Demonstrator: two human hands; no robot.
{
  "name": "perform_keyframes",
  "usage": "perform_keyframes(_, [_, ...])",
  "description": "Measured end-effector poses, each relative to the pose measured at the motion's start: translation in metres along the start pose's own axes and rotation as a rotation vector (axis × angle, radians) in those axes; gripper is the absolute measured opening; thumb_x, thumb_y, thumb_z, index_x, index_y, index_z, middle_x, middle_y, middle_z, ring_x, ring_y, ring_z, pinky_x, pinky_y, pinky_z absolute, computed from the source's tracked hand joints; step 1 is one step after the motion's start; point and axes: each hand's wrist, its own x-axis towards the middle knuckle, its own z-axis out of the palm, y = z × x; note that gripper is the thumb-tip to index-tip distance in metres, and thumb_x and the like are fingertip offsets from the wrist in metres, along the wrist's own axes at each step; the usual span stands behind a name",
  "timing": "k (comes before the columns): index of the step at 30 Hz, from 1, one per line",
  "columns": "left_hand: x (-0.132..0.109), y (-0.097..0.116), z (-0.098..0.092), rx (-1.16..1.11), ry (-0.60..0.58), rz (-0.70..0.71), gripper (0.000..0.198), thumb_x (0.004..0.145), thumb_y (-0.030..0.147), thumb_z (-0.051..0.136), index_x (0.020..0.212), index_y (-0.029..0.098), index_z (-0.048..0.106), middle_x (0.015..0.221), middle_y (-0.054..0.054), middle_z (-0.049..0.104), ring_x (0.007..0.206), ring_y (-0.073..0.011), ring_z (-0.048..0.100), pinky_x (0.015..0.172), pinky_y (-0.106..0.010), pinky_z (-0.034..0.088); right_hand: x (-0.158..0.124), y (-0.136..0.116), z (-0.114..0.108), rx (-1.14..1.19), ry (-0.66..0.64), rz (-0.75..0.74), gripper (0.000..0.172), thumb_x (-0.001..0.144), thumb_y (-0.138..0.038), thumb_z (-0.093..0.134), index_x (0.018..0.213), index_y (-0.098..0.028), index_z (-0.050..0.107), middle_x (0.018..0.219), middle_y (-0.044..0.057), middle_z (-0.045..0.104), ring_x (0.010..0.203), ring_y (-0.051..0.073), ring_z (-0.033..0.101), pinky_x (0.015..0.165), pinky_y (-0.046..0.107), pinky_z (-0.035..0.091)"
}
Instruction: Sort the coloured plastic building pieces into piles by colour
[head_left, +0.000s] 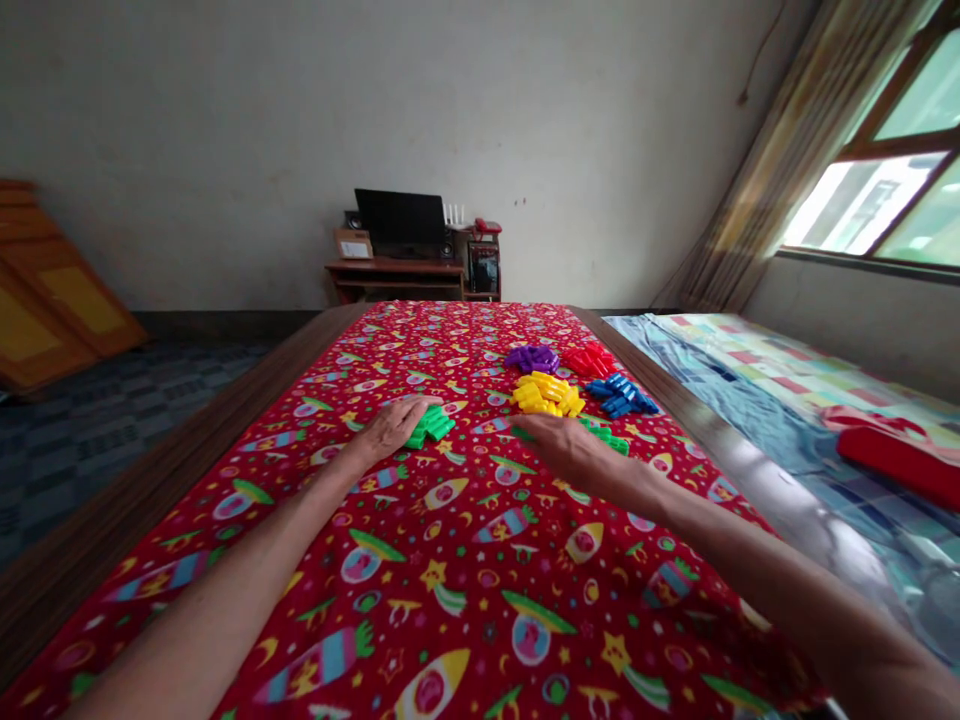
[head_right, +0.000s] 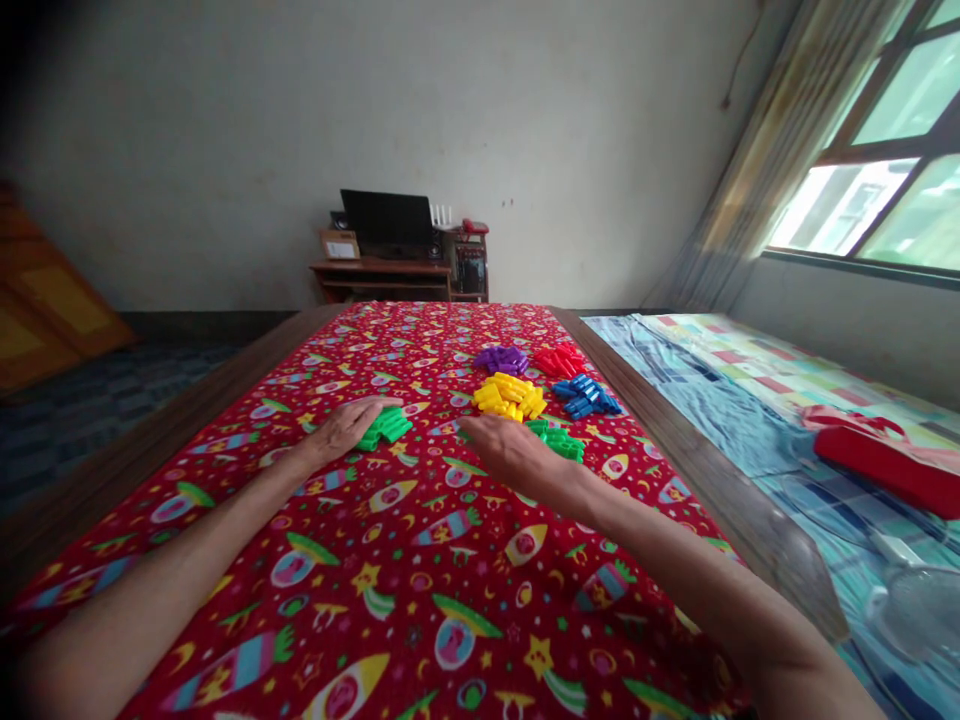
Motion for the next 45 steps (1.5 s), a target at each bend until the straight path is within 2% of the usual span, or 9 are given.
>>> perform_keyframes(5, [0.001,-0.002,0.001,-0.005,-0.001,0.004,0.059,0.092,0.050,0.023,0.112,0.017,0.068,0.121,-0.009,0.070,0.117,-0.0232,0.061,0.108,-0.035,0.042,-0.032,0.055,-0.040,-0.280,-0.107,0.481,0.026,0.098,-0.029,0.045,0.112,-0.014,0.062,0.095,0.012,0.072,0.081,0.020,0.066,0.066,0.027,0.043])
perform_keyframes(10, [0.000,-0.003,0.002,-0.023,0.005,0.009,0.060,0.093,0.053,0.023,0.113,0.017,0.068,0.121,-0.009,0.070,0.117,-0.0237,0.061,0.108,-0.036,0.042,-0.052,0.083,-0.035,-0.299,-0.185,0.521,0.029,0.097,-0.032,0.046,0.096,-0.016,0.070,0.083,0.009,0.071,0.070,0.018,0.064,0.057,0.025,0.036])
perform_keyframes(15, [0.001,-0.004,0.002,-0.022,0.017,0.022,0.062,0.092,0.056,0.023,0.110,0.018,0.069,0.119,-0.010,0.070,0.115,-0.0233,0.062,0.106,-0.036,0.044,-0.050,0.072,-0.035,-0.252,-0.197,0.491,0.042,0.101,-0.031,0.036,0.078,-0.016,0.068,0.072,0.006,0.067,0.061,0.014,0.059,0.056,0.025,0.033])
perform_keyframes(22, [0.001,-0.004,0.002,-0.011,0.005,0.020,0.060,0.092,0.053,0.023,0.111,0.018,0.069,0.123,-0.010,0.069,0.117,-0.0244,0.061,0.108,-0.037,0.043,-0.031,0.040,-0.064,-0.467,-0.288,0.739,0.045,0.101,-0.033,0.032,0.086,-0.016,0.071,0.079,0.012,0.070,0.067,0.019,0.064,0.053,0.027,0.029])
perform_keyframes(26, [0.001,-0.004,0.002,-0.018,0.002,0.015,0.060,0.092,0.052,0.024,0.111,0.017,0.069,0.120,-0.011,0.070,0.115,-0.0245,0.062,0.106,-0.037,0.044,-0.017,0.022,-0.058,-0.475,-0.195,0.621,0.036,0.099,-0.027,0.036,0.089,-0.016,0.069,0.076,0.010,0.069,0.065,0.018,0.063,0.053,0.027,0.029])
perform_keyframes(33, [-0.001,-0.005,0.001,-0.010,-0.014,-0.013,0.059,0.090,0.048,0.026,0.120,0.016,0.065,0.128,-0.010,0.066,0.119,-0.0254,0.060,0.107,-0.038,0.043,0.048,-0.033,0.007,-0.196,-0.216,-0.033,0.018,0.097,-0.017,0.044,0.092,-0.015,0.061,0.094,0.010,0.067,0.083,0.017,0.062,0.067,0.026,0.043])
perform_keyframes(36, [0.000,-0.008,0.000,-0.005,-0.047,-0.003,0.060,0.089,0.048,0.026,0.123,0.016,0.064,0.130,-0.010,0.065,0.122,-0.0251,0.058,0.109,-0.038,0.041,0.089,-0.047,0.039,-0.209,-0.168,-0.038,0.015,0.096,-0.020,0.046,0.105,-0.014,0.058,0.110,0.016,0.064,0.097,0.022,0.060,0.075,0.031,0.050])
perform_keyframes(40, [0.001,-0.009,-0.002,-0.024,-0.067,-0.002,0.063,0.089,0.052,0.025,0.124,0.016,0.063,0.126,-0.010,0.067,0.123,-0.0258,0.057,0.108,-0.039,0.042,0.120,-0.047,0.067,-0.219,-0.179,0.057,0.024,0.097,-0.018,0.040,0.116,-0.012,0.054,0.102,0.016,0.066,0.092,0.025,0.063,0.079,0.038,0.052])
perform_keyframes(45, [-0.002,-0.005,-0.001,-0.052,-0.037,-0.029,0.063,0.091,0.052,0.025,0.126,0.016,0.062,0.130,-0.010,0.065,0.122,-0.0253,0.059,0.109,-0.039,0.042,0.085,-0.038,0.055,-0.168,-0.119,0.028,0.023,0.094,-0.016,0.045,0.114,-0.013,0.054,0.099,0.014,0.065,0.095,0.025,0.061,0.084,0.038,0.051])
